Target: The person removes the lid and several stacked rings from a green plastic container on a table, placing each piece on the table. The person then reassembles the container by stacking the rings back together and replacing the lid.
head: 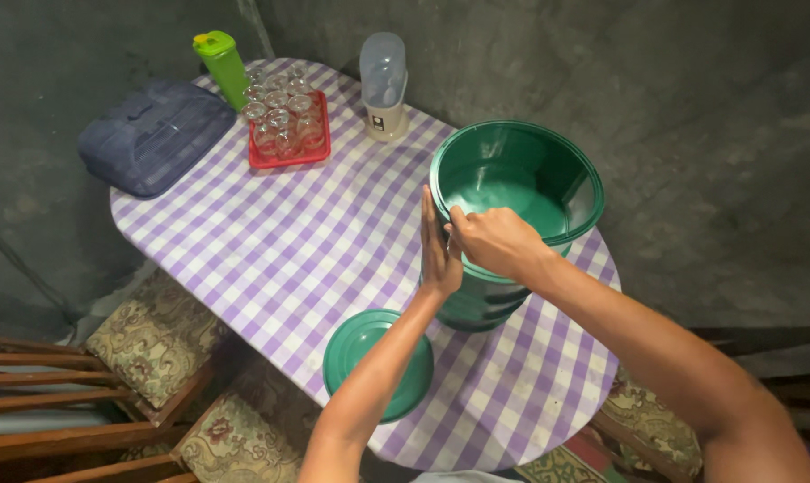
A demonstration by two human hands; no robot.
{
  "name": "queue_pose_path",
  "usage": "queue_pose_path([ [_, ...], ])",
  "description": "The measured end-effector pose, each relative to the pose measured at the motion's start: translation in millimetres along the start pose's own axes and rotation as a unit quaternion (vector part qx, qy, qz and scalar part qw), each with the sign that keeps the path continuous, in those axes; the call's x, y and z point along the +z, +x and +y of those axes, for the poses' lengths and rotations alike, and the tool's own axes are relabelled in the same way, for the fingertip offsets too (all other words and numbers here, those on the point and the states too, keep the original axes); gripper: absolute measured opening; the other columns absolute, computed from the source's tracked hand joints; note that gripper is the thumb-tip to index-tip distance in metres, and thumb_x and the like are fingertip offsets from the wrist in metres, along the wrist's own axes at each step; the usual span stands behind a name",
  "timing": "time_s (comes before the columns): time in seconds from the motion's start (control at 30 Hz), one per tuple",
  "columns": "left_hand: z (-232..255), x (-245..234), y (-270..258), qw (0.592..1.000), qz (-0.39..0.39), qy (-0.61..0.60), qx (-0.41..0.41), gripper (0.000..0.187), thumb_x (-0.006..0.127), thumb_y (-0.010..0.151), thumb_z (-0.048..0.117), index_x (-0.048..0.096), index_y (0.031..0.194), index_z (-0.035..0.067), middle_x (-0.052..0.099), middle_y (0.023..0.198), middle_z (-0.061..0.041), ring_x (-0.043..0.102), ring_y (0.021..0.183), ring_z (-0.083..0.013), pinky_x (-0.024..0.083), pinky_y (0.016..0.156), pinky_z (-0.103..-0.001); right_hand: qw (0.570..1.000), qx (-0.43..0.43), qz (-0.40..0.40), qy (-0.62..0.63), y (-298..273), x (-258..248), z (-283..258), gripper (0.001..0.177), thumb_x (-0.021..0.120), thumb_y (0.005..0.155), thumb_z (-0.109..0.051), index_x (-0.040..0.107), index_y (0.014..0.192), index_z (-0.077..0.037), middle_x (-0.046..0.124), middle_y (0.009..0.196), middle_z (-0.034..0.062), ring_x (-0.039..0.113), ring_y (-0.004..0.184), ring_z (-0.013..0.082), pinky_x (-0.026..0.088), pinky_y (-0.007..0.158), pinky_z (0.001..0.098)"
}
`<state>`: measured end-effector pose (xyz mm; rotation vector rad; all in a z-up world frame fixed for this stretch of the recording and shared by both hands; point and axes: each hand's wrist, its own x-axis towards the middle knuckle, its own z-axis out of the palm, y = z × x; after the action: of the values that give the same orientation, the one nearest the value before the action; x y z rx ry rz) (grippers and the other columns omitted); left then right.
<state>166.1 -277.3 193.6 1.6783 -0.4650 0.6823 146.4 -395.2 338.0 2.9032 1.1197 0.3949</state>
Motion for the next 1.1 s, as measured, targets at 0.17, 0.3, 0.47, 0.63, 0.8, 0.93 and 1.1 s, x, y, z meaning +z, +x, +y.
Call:
queue_pose_path([
  [0.17, -6.9, 3.1, -0.3, 0.999, -0.006, 0.020, 0.028, 0.082, 0.031, 0.112, 0.055, 0.006, 0.165, -0.003, 0.008, 0.174, -0.028, 0.011, 0.163, -0.0465, 0.014, 0.132, -0.054, 0.999, 0.014, -0.024, 0.043, 2.3, -8.4, 1.9, 0.033, 0.056, 0.102, -0.027, 0.056, 0.095, 0.005, 0.062, 0.056, 0.0194, 0.064, 0.052, 0.0399, 0.050, 0.048, 0.0500],
  [0.3, -6.7, 2.3, -2.1, 1.000, -0.008, 0.026, 0.007, 0.082, 0.027, 0.112, 0.055, 0.005, 0.165, -0.003, 0.008, 0.174, -0.028, 0.012, 0.163, -0.0468, 0.015, 0.132, -0.054, 0.997, 0.016, -0.032, 0.064, 5.0, -14.4, 1.4, 0.032, 0.056, 0.101, -0.026, 0.058, 0.092, 0.004, 0.062, 0.056, 0.0204, 0.064, 0.053, 0.0408, 0.050, 0.050, 0.0510],
  [0.47, -0.1, 0.8, 0.2, 1.000, -0.009, 0.021, 0.022, 0.085, 0.027, 0.111, 0.057, 0.005, 0.165, -0.004, 0.008, 0.174, -0.029, 0.013, 0.163, -0.0467, 0.015, 0.132, -0.053, 0.993, 0.041, -0.047, 0.103, 9.3, -22.9, 3.0, 0.029, 0.057, 0.101, -0.026, 0.061, 0.090, 0.001, 0.063, 0.059, 0.0212, 0.065, 0.057, 0.0424, 0.050, 0.053, 0.0531],
  [0.63, 4.0, -0.5, -1.0, 1.000, -0.019, 0.021, -0.001, 0.084, 0.029, 0.112, 0.057, 0.007, 0.164, -0.005, 0.008, 0.173, -0.030, 0.012, 0.162, -0.0474, 0.015, 0.131, -0.053, 0.992, 0.033, -0.026, 0.120, 11.6, -24.8, 10.5, 0.030, 0.059, 0.100, -0.027, 0.064, 0.084, -0.001, 0.064, 0.064, 0.0219, 0.065, 0.062, 0.0434, 0.051, 0.056, 0.0539],
  [0.8, 9.2, -1.5, 2.6, 1.000, -0.018, 0.011, -0.010, 0.085, 0.028, 0.111, 0.057, 0.005, 0.165, -0.005, 0.008, 0.174, -0.029, 0.012, 0.162, -0.0465, 0.015, 0.131, -0.052, 0.993, 0.045, -0.005, 0.105, 6.5, -20.0, 6.0, 0.031, 0.059, 0.098, -0.029, 0.066, 0.085, -0.002, 0.064, 0.060, 0.0205, 0.064, 0.058, 0.0431, 0.049, 0.054, 0.0545],
  [0.93, 10.3, -7.4, 3.0, 0.998, -0.024, -0.058, -0.002, 0.088, 0.041, 0.108, 0.052, 0.005, 0.164, -0.005, 0.014, 0.172, -0.028, 0.020, 0.160, -0.0435, 0.023, 0.129, -0.048, 0.992, 0.078, 0.066, 0.080, 8.1, -12.8, 4.1, 0.039, 0.065, 0.091, -0.037, 0.071, 0.069, -0.005, 0.066, 0.064, 0.0195, 0.066, 0.058, 0.0403, 0.051, 0.053, 0.0514],
  [1.1, 10.0, -20.2, -2.2, 0.999, -0.034, -0.040, 0.012, 0.077, 0.048, 0.111, 0.037, 0.012, 0.164, -0.006, 0.020, 0.172, -0.028, 0.023, 0.162, -0.0416, 0.023, 0.131, -0.046, 0.975, 0.189, 0.021, 0.114, 46.5, 2.8, 11.3, 0.044, 0.072, 0.083, -0.040, 0.069, 0.069, 0.001, 0.067, 0.068, 0.0251, 0.068, 0.067, 0.0428, 0.054, 0.061, 0.0510],
])
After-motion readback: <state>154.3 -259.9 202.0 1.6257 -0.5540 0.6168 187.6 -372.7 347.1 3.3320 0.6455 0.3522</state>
